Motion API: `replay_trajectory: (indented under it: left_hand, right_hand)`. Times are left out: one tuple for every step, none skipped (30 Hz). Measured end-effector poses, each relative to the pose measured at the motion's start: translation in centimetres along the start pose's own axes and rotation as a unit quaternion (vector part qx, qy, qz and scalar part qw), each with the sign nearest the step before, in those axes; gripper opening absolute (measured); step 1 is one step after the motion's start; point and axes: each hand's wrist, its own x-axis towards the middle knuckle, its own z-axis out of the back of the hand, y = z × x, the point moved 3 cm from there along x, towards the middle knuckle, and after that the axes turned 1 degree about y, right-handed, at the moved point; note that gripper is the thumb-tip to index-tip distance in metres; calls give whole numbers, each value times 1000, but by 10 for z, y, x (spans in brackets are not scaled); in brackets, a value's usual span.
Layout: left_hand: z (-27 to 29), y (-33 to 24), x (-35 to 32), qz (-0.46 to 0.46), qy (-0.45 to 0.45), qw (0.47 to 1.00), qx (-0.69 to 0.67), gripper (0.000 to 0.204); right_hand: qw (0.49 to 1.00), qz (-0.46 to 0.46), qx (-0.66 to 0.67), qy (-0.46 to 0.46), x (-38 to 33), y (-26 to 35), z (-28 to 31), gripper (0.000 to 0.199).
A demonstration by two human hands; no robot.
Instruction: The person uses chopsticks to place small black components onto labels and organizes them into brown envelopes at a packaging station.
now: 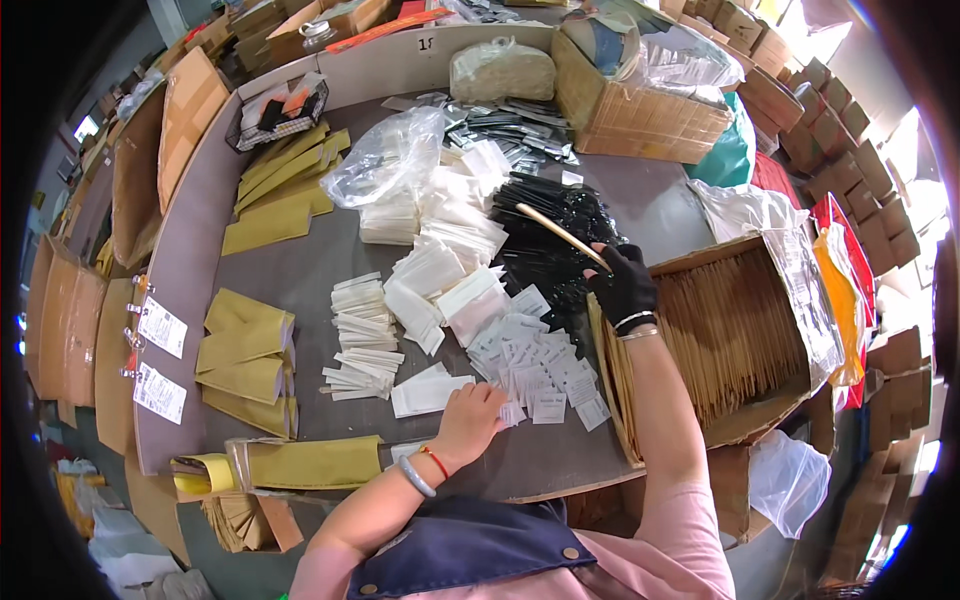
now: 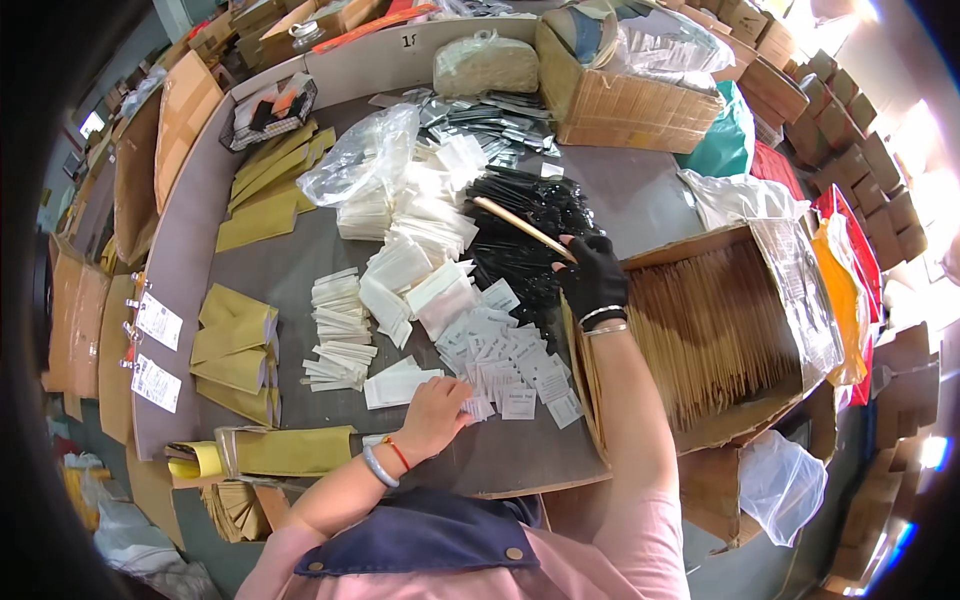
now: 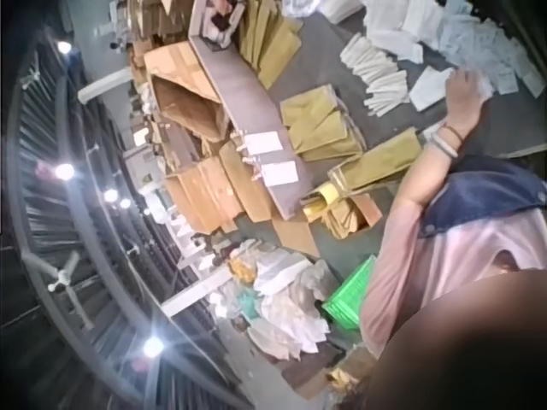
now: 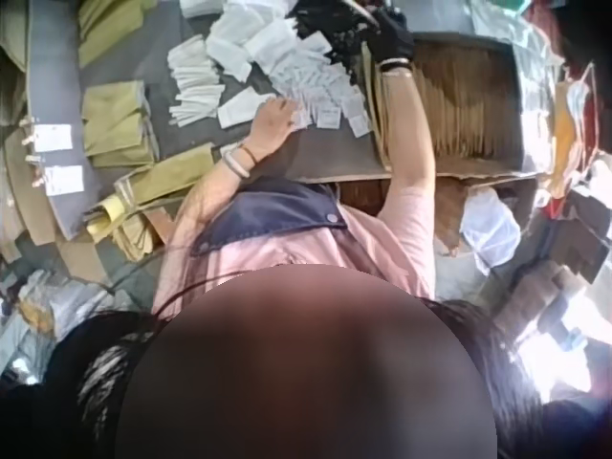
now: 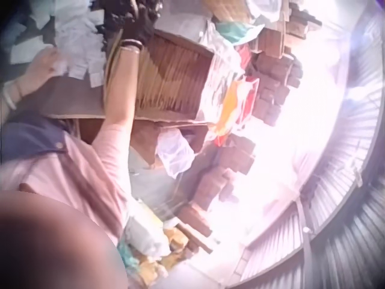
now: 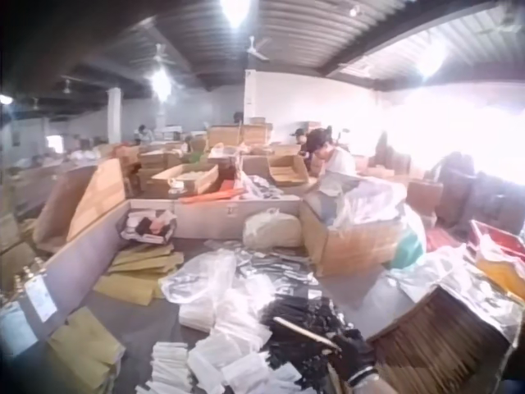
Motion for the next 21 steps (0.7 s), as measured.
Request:
replay_trajectory:
  left_hand:
    - [0,1,-4,8,-5,1000,-2,32]
    - [4,0,-4,15,-3,1000,0,32]
    - [13,-3,-2,-5,-56,998,-15,24]
    - [25,-7,-3,-24,-109,993,-29,17]
    - [33,-6,-8,-16,-109,994,-26,17]
    - [41,0,-14,68,-77,986,-128,12]
    - [50,6,-23,151,-45,961,-228,9]
    - [72,8,-32,184,-17,942,-281,9]
    - [86,16,-47,193,2,943,-272,10]
    - [94,28,-65,227,23,938,-262,11]
    - [97,35,-81,261,42,931,-253,12]
    - [95,38,-92,269,38,929,-253,12]
    - [95,39,-98,199,21,975,-96,16]
    - [95,39,-103,124,4,990,66,21]
    - [93,38,-107,130,5,989,67,21]
    - [91,33,-109,116,-32,991,53,27]
    - [90,31,-112,99,-67,992,38,33]
    - [86,29,-119,75,-27,995,60,37]
    - [86,26,-129,79,-28,995,60,37]
    - [83,22,-136,59,11,994,90,38]
    - [80,19,-142,39,49,991,120,38]
  right_hand:
    - [1000,2,6,6,7,0,-7,40]
    - [999,19,-17,20,12,-2,-17,38]
    - [998,36,-40,34,16,-4,-27,35]
    - [996,52,-72,27,17,-16,-34,28]
    - [996,55,-66,33,17,-22,-34,28]
    - [995,58,-76,36,17,-28,-33,25]
    - [994,61,-84,39,17,-30,-34,22]
    - [993,93,-63,20,14,-19,-24,17]
    - [993,96,-57,28,8,-7,-14,17]
    - [996,74,-52,26,3,5,-2,14]
    - [997,54,-47,24,-3,16,8,12]
    - [999,40,-3,13,-12,27,17,11]
    - [999,22,37,1,-22,34,28,10]
    - [995,40,89,23,-33,39,32,8]
    - [983,-11,180,30,-50,50,30,11]
    - [970,-58,216,93,-68,55,26,14]
    - [950,-107,250,154,-85,59,21,17]
    - [933,-129,265,208,-101,69,18,18]
    - [911,-147,280,263,-115,81,15,19]
    - [872,-182,328,315,-132,86,8,19]
    - [826,-216,373,364,-149,89,-3,19]
